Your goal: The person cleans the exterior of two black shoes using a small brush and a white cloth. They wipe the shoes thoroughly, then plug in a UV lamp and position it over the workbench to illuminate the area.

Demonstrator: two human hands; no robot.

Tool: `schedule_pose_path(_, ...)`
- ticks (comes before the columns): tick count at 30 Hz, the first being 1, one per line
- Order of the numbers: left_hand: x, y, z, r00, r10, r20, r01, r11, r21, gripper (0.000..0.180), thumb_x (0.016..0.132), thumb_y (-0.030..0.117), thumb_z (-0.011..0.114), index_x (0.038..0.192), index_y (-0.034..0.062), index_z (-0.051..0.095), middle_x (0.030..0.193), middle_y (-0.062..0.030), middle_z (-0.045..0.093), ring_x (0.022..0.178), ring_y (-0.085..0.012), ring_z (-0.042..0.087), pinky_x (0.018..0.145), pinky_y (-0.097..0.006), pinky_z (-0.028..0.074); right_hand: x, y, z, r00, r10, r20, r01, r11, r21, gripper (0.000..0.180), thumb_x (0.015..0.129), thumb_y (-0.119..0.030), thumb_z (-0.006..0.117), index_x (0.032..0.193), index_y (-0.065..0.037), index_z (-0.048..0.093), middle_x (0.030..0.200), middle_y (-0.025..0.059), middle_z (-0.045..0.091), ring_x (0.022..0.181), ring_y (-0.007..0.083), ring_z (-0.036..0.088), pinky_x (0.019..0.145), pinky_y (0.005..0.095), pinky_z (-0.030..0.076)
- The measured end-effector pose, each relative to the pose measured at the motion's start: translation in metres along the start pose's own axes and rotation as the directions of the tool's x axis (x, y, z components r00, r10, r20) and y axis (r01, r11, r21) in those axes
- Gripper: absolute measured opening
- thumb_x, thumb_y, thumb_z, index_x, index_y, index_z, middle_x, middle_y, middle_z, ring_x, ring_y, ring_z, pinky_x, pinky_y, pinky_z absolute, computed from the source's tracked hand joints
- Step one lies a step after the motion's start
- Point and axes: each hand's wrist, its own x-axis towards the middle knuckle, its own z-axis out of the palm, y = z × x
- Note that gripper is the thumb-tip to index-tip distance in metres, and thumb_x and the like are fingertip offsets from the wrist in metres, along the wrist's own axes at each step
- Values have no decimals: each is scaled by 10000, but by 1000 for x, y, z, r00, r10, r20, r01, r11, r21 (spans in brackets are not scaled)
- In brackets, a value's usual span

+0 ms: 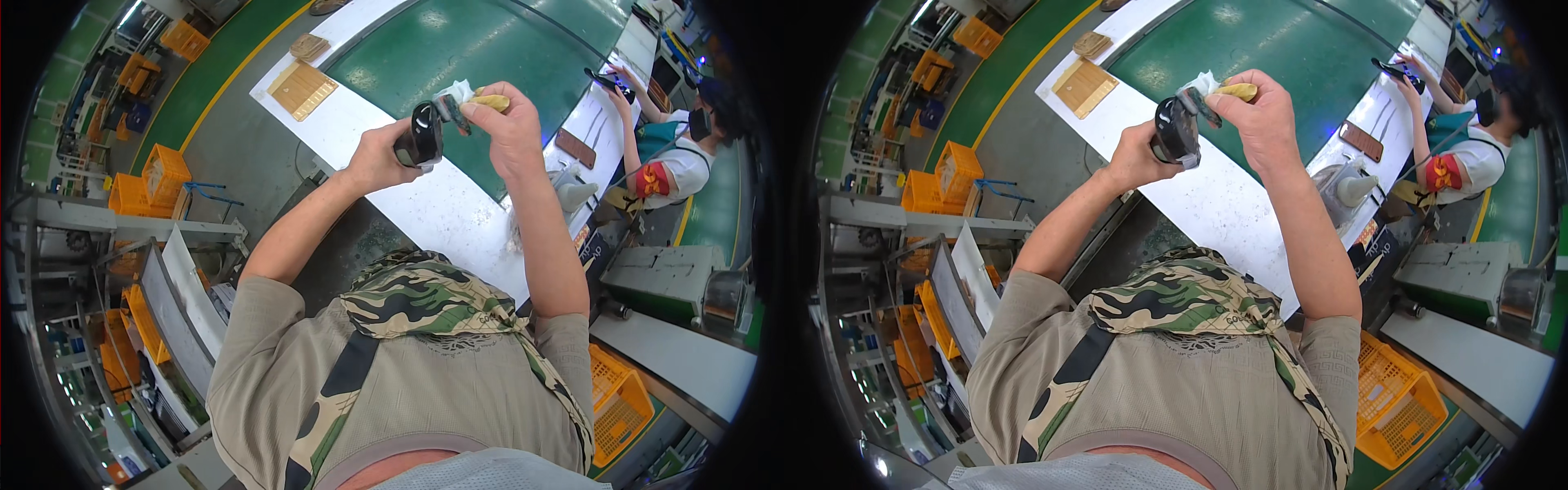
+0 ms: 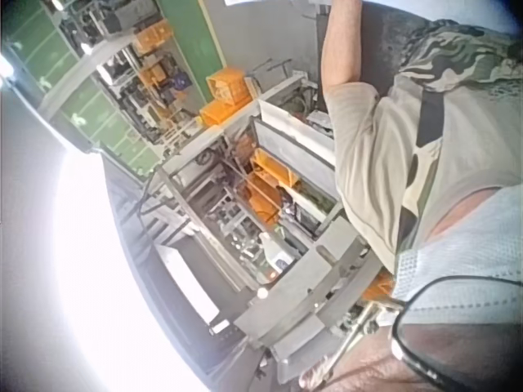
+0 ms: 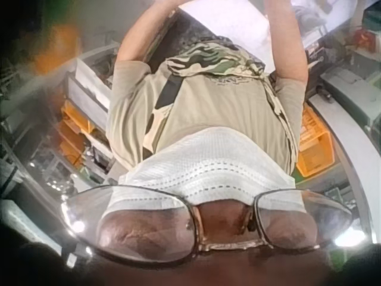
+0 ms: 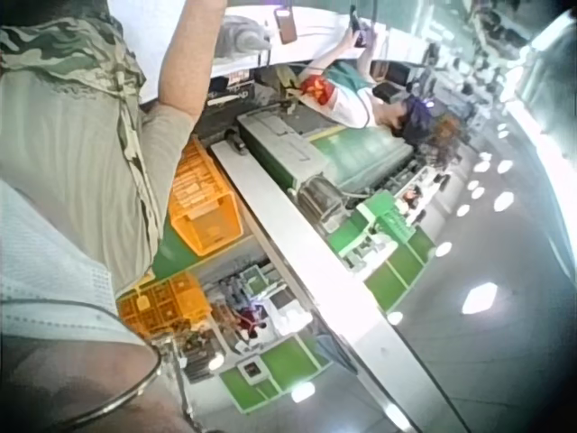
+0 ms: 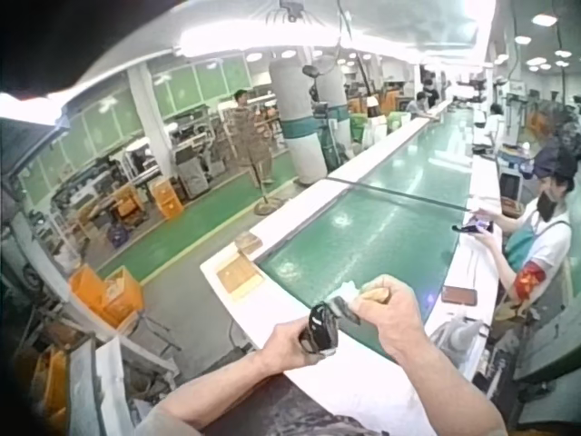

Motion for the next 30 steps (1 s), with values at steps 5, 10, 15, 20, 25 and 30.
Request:
schedule_pose_path(5,2,7,-20,963,-138,232,150,988,-34,530,548,222,841,995,17,644,846,-96,678,775,-187,649,759,-311,519,17,1,-3,990,-132,54,136,987,-86,140,808,48,694,862,9,571,842,78,621,720,130,601,626,270,511)
schedule_pose_path(10,3,1,-26,893,-133,431,264,929,-261,517,554,171,840,996,-15,646,872,-70,680,795,-160,632,767,-293,510,33,9,-17,974,-207,96,223,955,-196,143,801,44,697,839,-12,571,911,83,626,784,108,594,679,239,507)
schedule_pose_path(15,7,8,-24,818,-149,555,427,804,-413,536,568,121,831,1051,-20,645,946,-69,670,864,-178,628,832,-301,499,30,11,-30,974,-199,113,222,938,-266,164,769,21,708,815,-23,557,954,95,626,823,107,583,707,237,503)
schedule_pose_path(20,18,14,-16,759,-97,644,539,649,-537,666,554,119,811,1166,-27,591,1030,-90,655,942,-193,624,888,-314,491,18,13,-48,975,-180,131,212,928,-307,183,747,4,713,792,-32,539,957,99,625,843,114,576,732,249,501)
schedule_pose_path(25,28,15,-1,727,-49,685,584,569,-580,680,570,154,813,1180,-32,578,1037,-104,661,938,-209,638,894,-333,507,-4,10,-60,982,-160,99,181,950,-256,192,750,3,711,780,-36,525,941,97,631,831,117,579,746,251,499)
schedule_pose_path(30,38,16,15,693,-14,721,623,515,-589,660,596,149,810,1180,-50,578,1044,-127,663,935,-218,651,880,-334,520,-27,6,-75,992,-103,69,117,958,-260,189,751,11,705,783,-38,526,929,90,642,821,111,578,735,248,500)
